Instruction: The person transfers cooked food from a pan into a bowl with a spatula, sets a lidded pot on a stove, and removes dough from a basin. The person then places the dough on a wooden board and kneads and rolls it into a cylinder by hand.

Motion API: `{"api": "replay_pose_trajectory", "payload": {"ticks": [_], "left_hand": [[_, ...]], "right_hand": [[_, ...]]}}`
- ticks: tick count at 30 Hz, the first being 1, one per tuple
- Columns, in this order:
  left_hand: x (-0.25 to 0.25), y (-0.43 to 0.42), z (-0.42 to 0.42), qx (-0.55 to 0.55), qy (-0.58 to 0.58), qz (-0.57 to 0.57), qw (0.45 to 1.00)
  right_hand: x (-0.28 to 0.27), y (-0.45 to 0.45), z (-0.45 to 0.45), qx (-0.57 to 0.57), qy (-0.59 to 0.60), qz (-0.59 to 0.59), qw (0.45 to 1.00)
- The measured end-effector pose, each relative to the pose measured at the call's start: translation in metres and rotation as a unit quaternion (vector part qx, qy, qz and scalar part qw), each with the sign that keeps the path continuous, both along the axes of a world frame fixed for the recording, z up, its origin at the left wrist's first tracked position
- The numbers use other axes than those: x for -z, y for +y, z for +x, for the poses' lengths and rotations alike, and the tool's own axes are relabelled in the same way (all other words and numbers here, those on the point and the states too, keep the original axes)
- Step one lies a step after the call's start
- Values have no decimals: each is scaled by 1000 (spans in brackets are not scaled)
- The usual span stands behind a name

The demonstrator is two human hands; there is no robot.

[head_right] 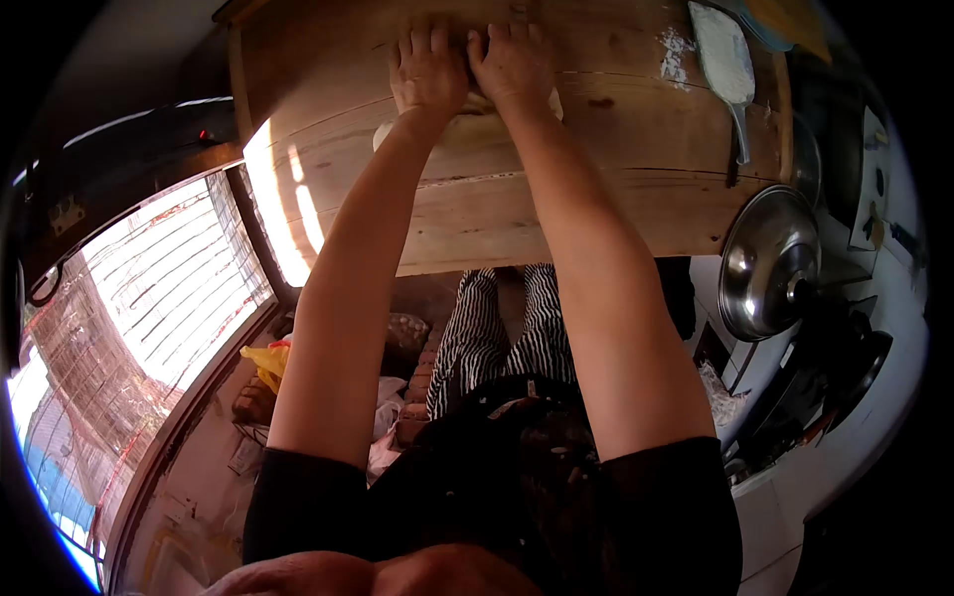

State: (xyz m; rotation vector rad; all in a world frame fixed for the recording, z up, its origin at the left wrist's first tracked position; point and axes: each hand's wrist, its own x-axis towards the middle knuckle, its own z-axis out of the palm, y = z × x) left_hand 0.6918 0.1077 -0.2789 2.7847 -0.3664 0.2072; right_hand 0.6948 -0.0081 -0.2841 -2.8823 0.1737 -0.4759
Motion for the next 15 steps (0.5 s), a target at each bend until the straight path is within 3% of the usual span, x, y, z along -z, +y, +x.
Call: {"api": "replay_pose_trajectory", "payload": {"ticks": [1, 3, 5, 6, 8, 12, 14, 15], "left_hand": [[-3, 2, -14, -9, 3, -8, 1000], [-12, 6, -50, -7, 1, -8, 1000], [-52, 9, -93, 36, 167, -115, 979], [-63, 8, -116, 34, 157, -100, 982], [-55, 4, -156, 16, 64, -94, 993], [-36, -11, -187, -50, -42, -28, 997], [-38, -6, -152, -40, 29, -16, 999], [-38, -4, -127, -25, 81, -10, 996]], "right_hand": [[-2, -2, -11, -57, 37, -5, 998], [-8, -4, -48, -69, 79, 53, 993], [-36, -6, -98, -85, 162, 108, 977], [-59, -7, -125, -93, 199, 111, 969], [-62, -1, -178, -80, 62, 155, 983], [-57, 1, -190, -72, 12, 109, 991], [-60, -1, -156, -97, 113, 96, 984], [-54, 0, -142, -101, 105, 86, 986]]}}
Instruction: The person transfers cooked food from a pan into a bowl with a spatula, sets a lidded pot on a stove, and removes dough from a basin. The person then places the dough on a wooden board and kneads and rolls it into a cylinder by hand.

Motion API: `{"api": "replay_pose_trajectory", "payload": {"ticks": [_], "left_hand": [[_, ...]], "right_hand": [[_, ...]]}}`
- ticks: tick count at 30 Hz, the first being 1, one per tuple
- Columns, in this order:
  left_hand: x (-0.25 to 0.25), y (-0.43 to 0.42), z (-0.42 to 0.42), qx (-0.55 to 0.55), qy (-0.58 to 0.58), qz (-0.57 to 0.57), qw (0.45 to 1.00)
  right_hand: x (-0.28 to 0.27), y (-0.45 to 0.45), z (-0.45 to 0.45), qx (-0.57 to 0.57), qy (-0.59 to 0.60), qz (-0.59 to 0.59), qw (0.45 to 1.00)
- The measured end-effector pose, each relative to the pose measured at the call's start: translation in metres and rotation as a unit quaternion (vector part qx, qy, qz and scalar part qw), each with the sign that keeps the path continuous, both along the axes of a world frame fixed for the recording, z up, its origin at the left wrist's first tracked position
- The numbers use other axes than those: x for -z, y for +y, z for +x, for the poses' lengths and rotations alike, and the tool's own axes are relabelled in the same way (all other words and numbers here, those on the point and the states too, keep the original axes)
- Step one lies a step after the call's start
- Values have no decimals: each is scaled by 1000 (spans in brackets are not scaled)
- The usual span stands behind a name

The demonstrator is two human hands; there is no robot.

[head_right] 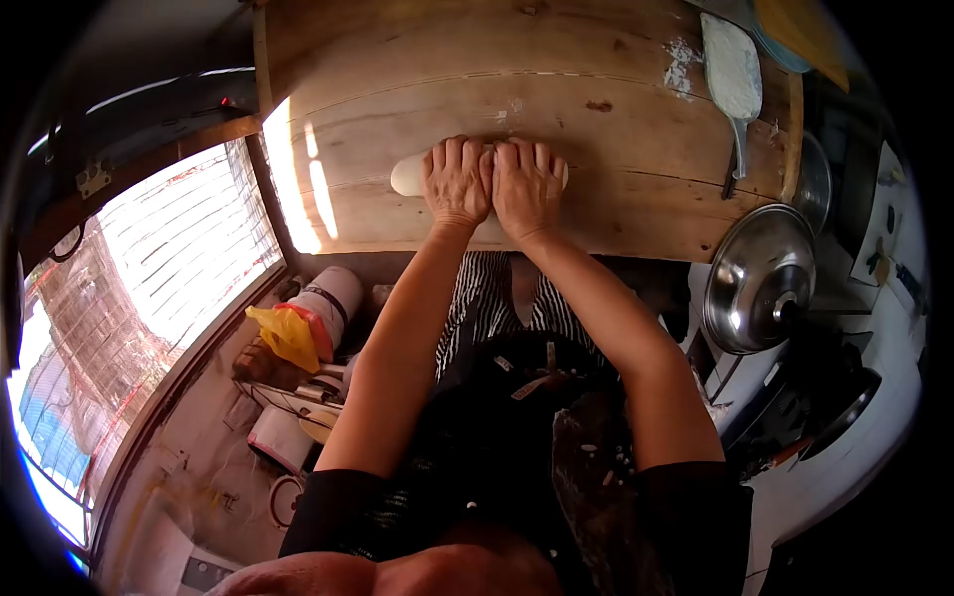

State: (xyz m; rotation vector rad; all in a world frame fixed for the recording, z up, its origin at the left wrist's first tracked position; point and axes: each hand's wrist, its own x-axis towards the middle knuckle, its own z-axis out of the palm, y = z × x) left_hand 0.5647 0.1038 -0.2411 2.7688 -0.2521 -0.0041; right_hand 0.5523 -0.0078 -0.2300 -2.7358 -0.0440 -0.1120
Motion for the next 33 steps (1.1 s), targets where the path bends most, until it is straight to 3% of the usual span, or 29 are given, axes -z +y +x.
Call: {"api": "replay_pose_trajectory", "payload": {"ticks": [8, 15, 16, 21, 23, 25, 26, 27, 28, 29, 30, 31, 32, 33], "left_hand": [[20, 1, 79, -33, -31, -10, 999], [29, -3, 131, -111, 24, -51, 992], [30, -3, 133, -101, -15, -56, 993], [30, -6, 145, -150, 21, -42, 988], [34, 2, 141, -181, 49, -55, 981], [19, 16, 148, -347, 151, -304, 874], [-6, 35, 119, -350, 232, -386, 821], [-7, 36, 74, -229, 63, -225, 945], [-7, 38, 44, -91, -116, -40, 988], [-12, 38, 43, -87, -109, -42, 989], [-15, 38, 17, -55, -77, -36, 995], [2, 36, -22, -55, -119, -31, 991], [-5, 37, -23, -51, -74, -49, 995], [-3, 35, -30, -66, -118, -12, 991]], "right_hand": [[10, 7, 85, 3, -62, 41, 997], [41, 6, 142, -10, -87, 88, 992], [43, 7, 144, -10, -117, 74, 990], [53, 8, 156, 38, -149, 50, 987], [49, 7, 144, -41, -179, 24, 983], [45, 7, 122, -51, -171, 16, 984], [31, 10, 95, -67, -139, 31, 987], [20, 12, 78, -76, -118, 44, 989], [4, 16, 62, -71, -62, 29, 995], [-1, 18, 36, -62, 2, 10, 998], [0, 23, 7, -62, -43, 6, 997], [2, 26, -11, -64, -83, 1, 995], [-2, 26, -21, -63, -67, 2, 996], [-5, 29, -17, -65, -54, 5, 996]]}}
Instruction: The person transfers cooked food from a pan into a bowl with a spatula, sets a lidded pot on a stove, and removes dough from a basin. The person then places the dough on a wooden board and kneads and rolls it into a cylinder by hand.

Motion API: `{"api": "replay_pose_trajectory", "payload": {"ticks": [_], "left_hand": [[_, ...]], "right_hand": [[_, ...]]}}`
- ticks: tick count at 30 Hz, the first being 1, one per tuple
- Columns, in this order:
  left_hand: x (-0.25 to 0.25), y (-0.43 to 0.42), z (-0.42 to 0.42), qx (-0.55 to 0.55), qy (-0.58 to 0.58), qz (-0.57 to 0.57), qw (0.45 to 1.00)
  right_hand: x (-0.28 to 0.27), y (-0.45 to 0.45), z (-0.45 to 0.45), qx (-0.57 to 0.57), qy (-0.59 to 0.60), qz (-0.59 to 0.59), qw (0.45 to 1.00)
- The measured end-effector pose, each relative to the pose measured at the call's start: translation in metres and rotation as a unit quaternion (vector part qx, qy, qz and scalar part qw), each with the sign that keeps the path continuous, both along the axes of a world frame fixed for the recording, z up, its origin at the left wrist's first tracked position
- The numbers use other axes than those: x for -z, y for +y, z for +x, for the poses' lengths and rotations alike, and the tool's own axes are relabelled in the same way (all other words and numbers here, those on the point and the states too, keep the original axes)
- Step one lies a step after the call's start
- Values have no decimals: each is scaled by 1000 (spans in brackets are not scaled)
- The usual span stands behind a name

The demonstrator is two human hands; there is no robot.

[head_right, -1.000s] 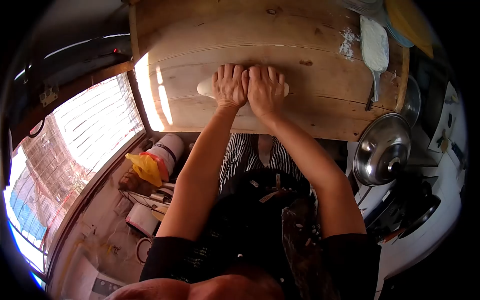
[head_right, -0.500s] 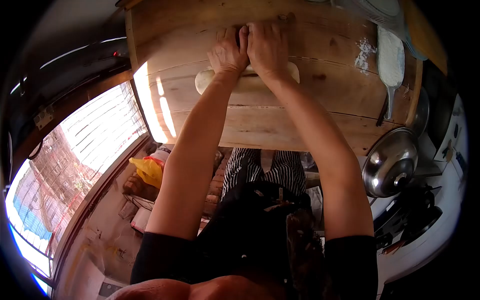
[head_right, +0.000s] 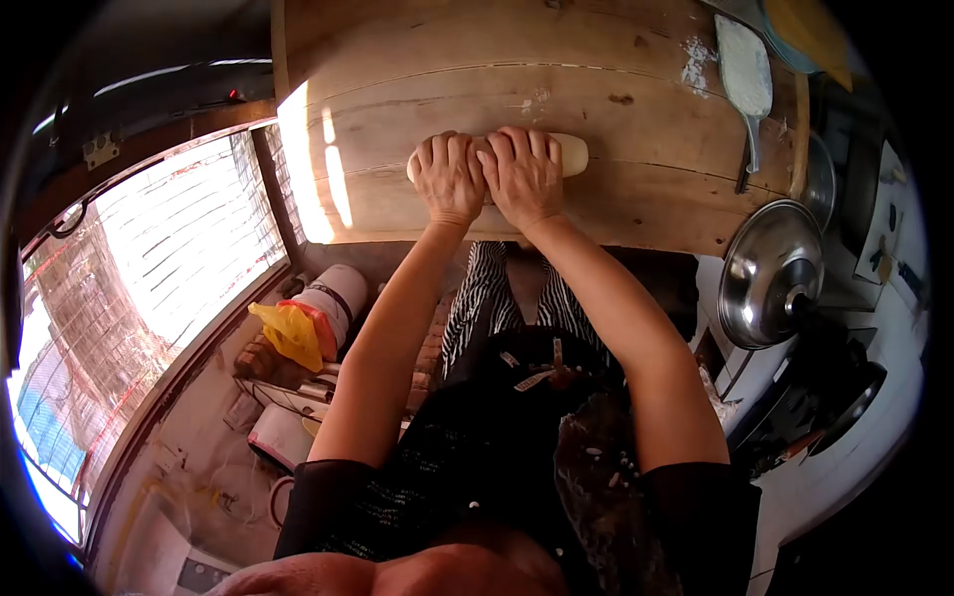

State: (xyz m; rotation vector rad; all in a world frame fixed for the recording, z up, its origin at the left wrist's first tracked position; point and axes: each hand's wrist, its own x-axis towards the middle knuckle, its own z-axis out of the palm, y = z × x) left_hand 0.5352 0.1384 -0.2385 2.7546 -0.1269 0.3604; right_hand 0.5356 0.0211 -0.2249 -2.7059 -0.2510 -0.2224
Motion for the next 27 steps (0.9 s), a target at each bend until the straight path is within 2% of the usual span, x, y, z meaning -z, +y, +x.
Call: {"api": "replay_pose_trajectory", "payload": {"ticks": [2, 3, 4, 5, 9, 14, 17, 22, 24, 25, 27], "left_hand": [[16, 1, 11, -8, 16, 1, 1000], [16, 2, 16, -12, 23, 3, 1000], [18, 5, 40, -20, 74, 14, 997], [16, 5, 51, -22, 125, 20, 992], [27, 7, 96, -46, 79, -8, 996], [27, 14, 146, -29, 82, -45, 995], [47, 15, 157, -47, 44, -35, 997], [48, 12, 187, -74, 61, -68, 993], [51, 15, 191, -144, 94, -140, 975], [58, 28, 187, -145, 96, -141, 975], [80, 54, 185, -208, 250, -362, 874]], "right_hand": [[2, 3, 23, 2, -1, -14, 1000], [1, 5, 34, -1, 47, -27, 999], [7, 8, 54, -6, 88, -38, 995], [7, 8, 58, -4, 54, -18, 998], [19, 14, 104, 0, 7, 4, 1000], [24, 20, 150, 9, 29, 12, 999], [36, 23, 160, 22, -28, 34, 999], [47, 24, 182, 67, -26, 33, 997], [54, 22, 183, 67, -68, 6, 995], [66, 19, 179, 63, -102, -51, 991], [50, 20, 149, 55, -99, -47, 992]]}}
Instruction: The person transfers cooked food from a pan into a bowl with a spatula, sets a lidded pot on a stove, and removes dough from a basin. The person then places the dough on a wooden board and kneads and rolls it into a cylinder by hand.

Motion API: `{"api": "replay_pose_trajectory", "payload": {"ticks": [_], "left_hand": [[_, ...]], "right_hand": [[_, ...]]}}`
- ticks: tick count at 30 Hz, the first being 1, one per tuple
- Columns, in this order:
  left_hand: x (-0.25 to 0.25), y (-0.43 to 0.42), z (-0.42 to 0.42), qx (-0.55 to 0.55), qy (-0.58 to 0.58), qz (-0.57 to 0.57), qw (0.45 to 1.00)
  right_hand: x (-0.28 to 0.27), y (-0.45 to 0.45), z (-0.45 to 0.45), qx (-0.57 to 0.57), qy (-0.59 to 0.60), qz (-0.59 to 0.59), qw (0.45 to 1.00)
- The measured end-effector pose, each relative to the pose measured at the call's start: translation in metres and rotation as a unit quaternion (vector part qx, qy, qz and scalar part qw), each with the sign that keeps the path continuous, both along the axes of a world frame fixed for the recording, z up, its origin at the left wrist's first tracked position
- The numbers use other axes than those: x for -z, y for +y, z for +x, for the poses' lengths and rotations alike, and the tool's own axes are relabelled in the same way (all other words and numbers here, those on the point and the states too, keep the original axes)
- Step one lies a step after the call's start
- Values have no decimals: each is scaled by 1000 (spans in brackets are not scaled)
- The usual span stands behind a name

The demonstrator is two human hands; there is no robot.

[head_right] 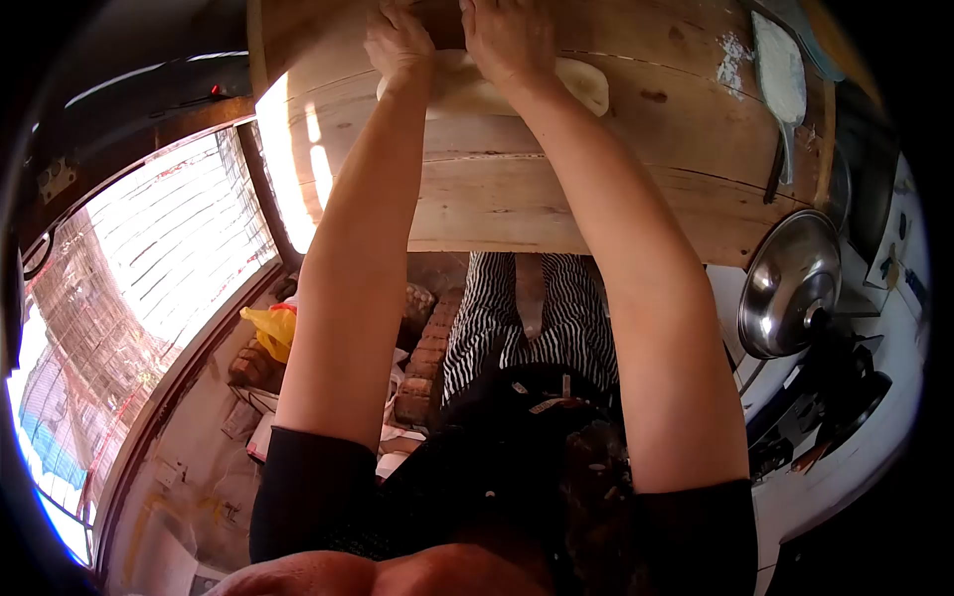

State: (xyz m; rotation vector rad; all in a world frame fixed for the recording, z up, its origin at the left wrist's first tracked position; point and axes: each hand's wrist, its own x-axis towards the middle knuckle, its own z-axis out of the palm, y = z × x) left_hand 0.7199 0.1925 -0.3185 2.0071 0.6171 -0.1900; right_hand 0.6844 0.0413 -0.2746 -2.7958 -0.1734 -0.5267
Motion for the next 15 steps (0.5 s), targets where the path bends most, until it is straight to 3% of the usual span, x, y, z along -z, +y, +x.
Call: {"api": "replay_pose_trajectory", "payload": {"ticks": [1, 3, 5, 7, 10, 15], "left_hand": [[-28, -4, -18, -4, 0, 0, 1000], [-86, -17, -59, 106, 33, 261, 959], [-82, -13, -114, 225, -192, 361, 885], [-77, -11, -156, 219, -229, 318, 893], [-62, -21, -177, 135, -304, 363, 870], [-47, -21, -114, 136, -175, 378, 899]], "right_hand": [[-10, 2, -18, -14, 8, 8, 1000], [-26, 5, -54, -26, 30, 10, 999], [-40, 6, -91, -48, 86, 5, 995], [-47, 6, -123, -80, 98, 24, 992], [-46, 11, -127, -80, 57, 29, 995], [-35, 20, -60, -103, 123, 31, 987]]}}
